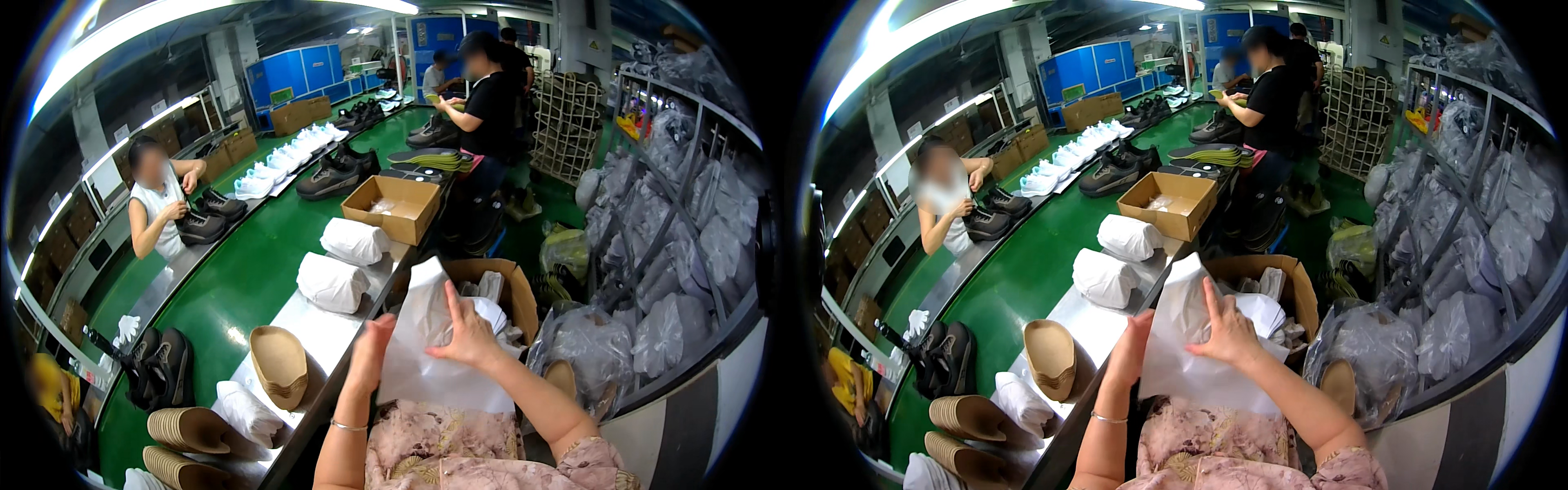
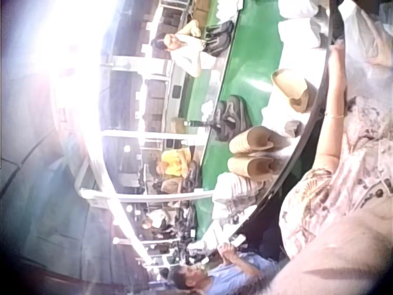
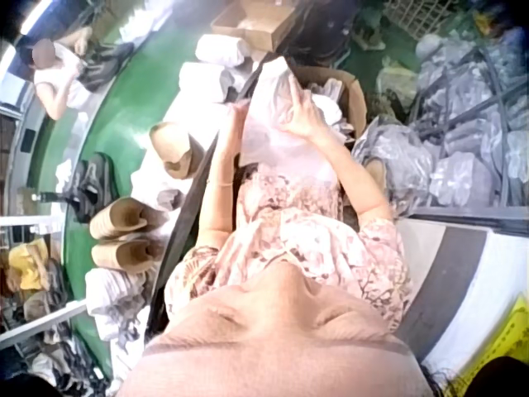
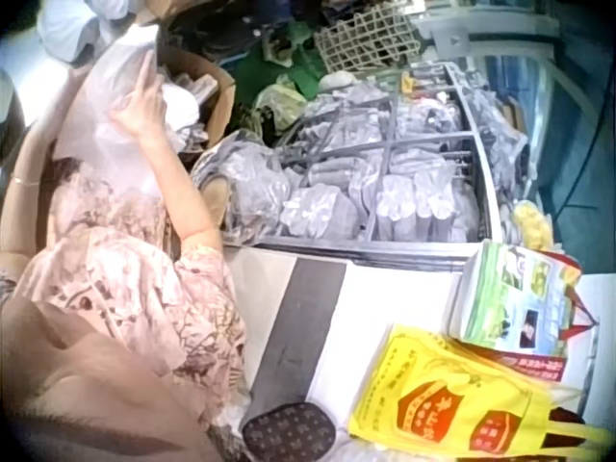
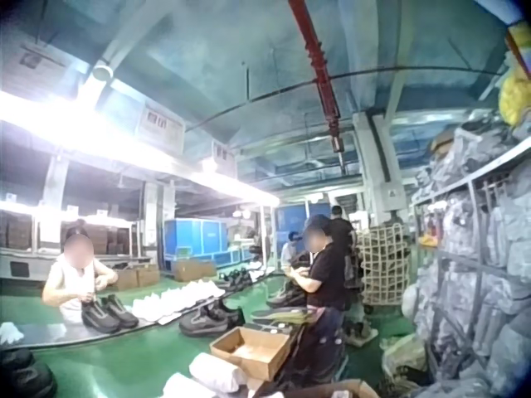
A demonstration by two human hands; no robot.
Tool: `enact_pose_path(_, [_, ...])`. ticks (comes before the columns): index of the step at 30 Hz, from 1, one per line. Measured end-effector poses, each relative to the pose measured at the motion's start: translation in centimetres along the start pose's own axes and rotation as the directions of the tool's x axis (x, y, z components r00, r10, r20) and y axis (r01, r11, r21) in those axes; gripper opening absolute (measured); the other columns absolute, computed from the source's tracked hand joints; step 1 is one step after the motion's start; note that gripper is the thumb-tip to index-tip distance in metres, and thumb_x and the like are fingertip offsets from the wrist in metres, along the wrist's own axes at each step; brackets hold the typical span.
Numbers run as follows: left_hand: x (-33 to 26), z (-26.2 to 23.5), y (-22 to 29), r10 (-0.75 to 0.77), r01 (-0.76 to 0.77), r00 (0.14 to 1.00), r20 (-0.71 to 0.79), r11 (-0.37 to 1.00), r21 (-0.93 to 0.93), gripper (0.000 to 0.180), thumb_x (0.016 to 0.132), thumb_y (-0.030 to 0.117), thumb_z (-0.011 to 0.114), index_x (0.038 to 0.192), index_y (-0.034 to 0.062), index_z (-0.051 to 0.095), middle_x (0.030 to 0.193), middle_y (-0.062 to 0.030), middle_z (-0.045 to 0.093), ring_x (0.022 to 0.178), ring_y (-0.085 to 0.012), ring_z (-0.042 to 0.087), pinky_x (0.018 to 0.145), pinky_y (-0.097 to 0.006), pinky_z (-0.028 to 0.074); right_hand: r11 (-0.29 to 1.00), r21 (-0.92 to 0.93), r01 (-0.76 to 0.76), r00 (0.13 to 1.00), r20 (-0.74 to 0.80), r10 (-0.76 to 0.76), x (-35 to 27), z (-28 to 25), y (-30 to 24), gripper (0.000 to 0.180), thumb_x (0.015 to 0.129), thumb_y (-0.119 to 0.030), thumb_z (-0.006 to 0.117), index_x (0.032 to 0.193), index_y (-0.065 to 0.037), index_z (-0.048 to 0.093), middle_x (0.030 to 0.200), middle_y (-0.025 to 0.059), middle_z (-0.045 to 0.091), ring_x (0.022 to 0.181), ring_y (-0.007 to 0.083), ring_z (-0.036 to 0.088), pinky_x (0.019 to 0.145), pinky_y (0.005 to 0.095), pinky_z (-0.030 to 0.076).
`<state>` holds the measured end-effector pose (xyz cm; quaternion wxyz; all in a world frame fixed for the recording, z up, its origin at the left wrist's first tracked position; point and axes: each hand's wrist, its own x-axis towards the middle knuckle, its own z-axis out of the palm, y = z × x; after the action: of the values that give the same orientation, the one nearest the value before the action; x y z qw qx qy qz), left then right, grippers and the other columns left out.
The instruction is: The person wraps individual shoes in white paper and places them into pairs before adding a cardboard insert.
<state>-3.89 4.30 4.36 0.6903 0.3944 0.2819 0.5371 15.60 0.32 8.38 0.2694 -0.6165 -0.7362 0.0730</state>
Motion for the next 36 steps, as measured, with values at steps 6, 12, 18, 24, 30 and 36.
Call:
enact_pose_path(6, [-7.2,5.5,1.1,0.648,-0.415,0.761,0.001,0.487,0.769,0.033,0.091,0.016,0.045,0.115,-0.0062,0.045,0.110,-0.0166,0.051,0.098,-0.0248,0.050,0.085,-0.032,0.041,0.940,-0.342,-0.019,0.982,-0.185,-0.047,0.8,-0.3,-2.1,0.113,0.057,-0.042,0.076,0.142,-0.016,0.006,0.118,0.0292,0.033,0.092,0.0433,0.051,0.073,0.0428,0.048])
enact_pose_path(12, [-2.9,4.5,-1.3,0.192,-0.190,0.978,-0.077,0.981,0.030,0.040,0.093,0.023,0.043,0.125,0.0027,0.032,0.119,-0.0088,0.046,0.106,-0.0181,0.047,0.089,-0.031,0.040,0.969,-0.231,0.088,0.972,-0.192,-0.134,-1.2,1.5,-5.6,0.093,0.069,-0.035,0.070,0.141,-0.015,0.014,0.122,0.0299,0.029,0.103,0.0449,0.043,0.083,0.0472,0.042])
enact_pose_path(18, [-3.0,2.3,-1.1,0.183,-0.191,0.980,-0.073,0.974,-0.125,0.033,0.085,0.017,0.059,0.112,0.0005,0.049,0.111,-0.0080,0.055,0.104,-0.0184,0.051,0.090,-0.033,0.041,0.728,0.672,0.137,0.990,-0.120,-0.076,-0.2,0.8,-1.5,0.070,0.087,-0.035,0.053,0.139,-0.005,0.017,0.119,0.0193,0.037,0.108,0.0317,0.041,0.093,0.0360,0.035])
enact_pose_path(24, [-2.9,0.9,-0.8,0.066,-0.056,0.997,0.048,0.982,-0.179,0.044,0.083,0.025,0.062,0.115,-0.0008,0.047,0.118,-0.0103,0.053,0.108,-0.0218,0.051,0.093,-0.037,0.040,0.231,0.930,-0.285,0.958,0.287,0.026,0.0,1.0,-1.1,0.047,0.094,-0.036,0.041,0.125,0.000,0.040,0.113,0.0060,0.051,0.103,0.0126,0.047,0.088,0.0239,0.037])
enact_pose_path(30, [-4.1,0.8,1.4,0.025,0.047,0.950,0.310,0.974,-0.220,0.086,0.071,0.049,0.069,0.131,-0.0001,0.032,0.127,-0.0130,0.046,0.114,-0.0267,0.047,0.096,-0.041,0.039,-0.066,0.959,-0.276,0.961,0.274,-0.040,-1.3,0.2,-2.7,0.036,0.095,-0.032,0.041,0.110,-0.001,0.050,0.104,0.0039,0.057,0.094,0.0101,0.053,0.083,0.0228,0.041])
enact_pose_path(36, [-3.9,2.7,1.6,-0.024,0.038,0.999,0.037,0.890,-0.454,0.074,0.081,0.049,0.057,0.132,0.0016,0.032,0.128,-0.0146,0.045,0.116,-0.0271,0.045,0.098,-0.041,0.037,-0.130,0.958,-0.255,0.954,0.271,0.130,-0.7,0.4,-4.3,0.026,0.093,-0.022,0.041,0.110,-0.003,0.049,0.098,0.0047,0.057,0.088,0.0119,0.055,0.078,0.0252,0.045])
